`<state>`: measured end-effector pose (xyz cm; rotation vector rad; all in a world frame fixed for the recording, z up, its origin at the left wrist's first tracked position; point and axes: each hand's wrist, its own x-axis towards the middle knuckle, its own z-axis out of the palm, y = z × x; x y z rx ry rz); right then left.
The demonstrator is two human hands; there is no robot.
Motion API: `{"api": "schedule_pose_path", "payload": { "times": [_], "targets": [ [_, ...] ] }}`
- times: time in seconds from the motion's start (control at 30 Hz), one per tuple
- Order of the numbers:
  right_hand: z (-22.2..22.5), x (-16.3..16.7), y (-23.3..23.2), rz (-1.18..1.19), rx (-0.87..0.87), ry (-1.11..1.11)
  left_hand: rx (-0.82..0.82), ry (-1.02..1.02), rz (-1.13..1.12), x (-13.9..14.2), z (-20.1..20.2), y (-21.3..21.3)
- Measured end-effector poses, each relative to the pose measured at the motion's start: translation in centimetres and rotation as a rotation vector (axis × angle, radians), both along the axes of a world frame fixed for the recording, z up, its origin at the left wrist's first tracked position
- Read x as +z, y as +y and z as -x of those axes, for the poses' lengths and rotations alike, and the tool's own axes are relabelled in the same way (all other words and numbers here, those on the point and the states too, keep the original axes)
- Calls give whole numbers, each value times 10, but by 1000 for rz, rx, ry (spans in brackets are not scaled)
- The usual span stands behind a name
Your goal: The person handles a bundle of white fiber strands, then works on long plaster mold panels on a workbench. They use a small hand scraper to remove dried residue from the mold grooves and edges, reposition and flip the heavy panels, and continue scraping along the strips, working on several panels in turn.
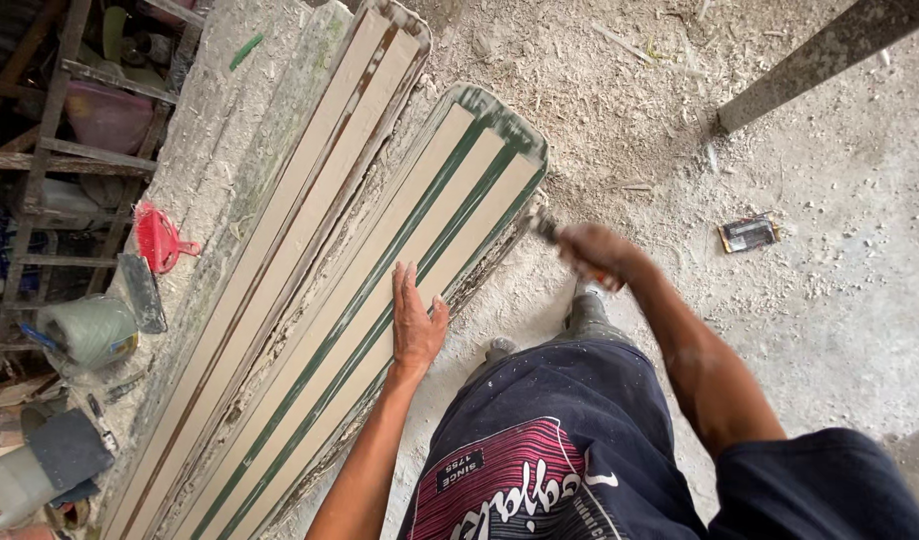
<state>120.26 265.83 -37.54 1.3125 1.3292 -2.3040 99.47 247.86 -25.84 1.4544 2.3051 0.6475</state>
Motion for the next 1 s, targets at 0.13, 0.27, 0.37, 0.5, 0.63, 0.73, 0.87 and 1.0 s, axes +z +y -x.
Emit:
{"api": "schedule_pose_path", "payload": {
  "times": [0.13, 0.27, 0.37, 0.5, 0.63, 0.73, 0.87, 1.0],
  "targets": [
    [-29, 7, 48, -51, -746, 41, -8, 52, -17, 4, -5, 3],
    [-28, 21, 24, -227, -269, -59, -30, 38, -50, 6, -13, 12],
    [-9, 24, -3, -306, -129, -20, -27, 35, -25, 8, -19, 17],
    [20, 23, -18, -353, -223, -48, -25, 5, 39, 10, -27, 20],
    [34, 22, -19, -592, -38, -166, -35, 18, 14, 15, -34, 23],
    [33, 13, -19, -638, 116, -120, -54, 20, 6, 21, -40, 26],
    [28, -4, -16, -525, -159, -136, -73, 28, -10, 25, -44, 27],
    [17, -6, -4, -716, -157, -111, -76, 32, -14, 26, -48, 23]
  ]
}}
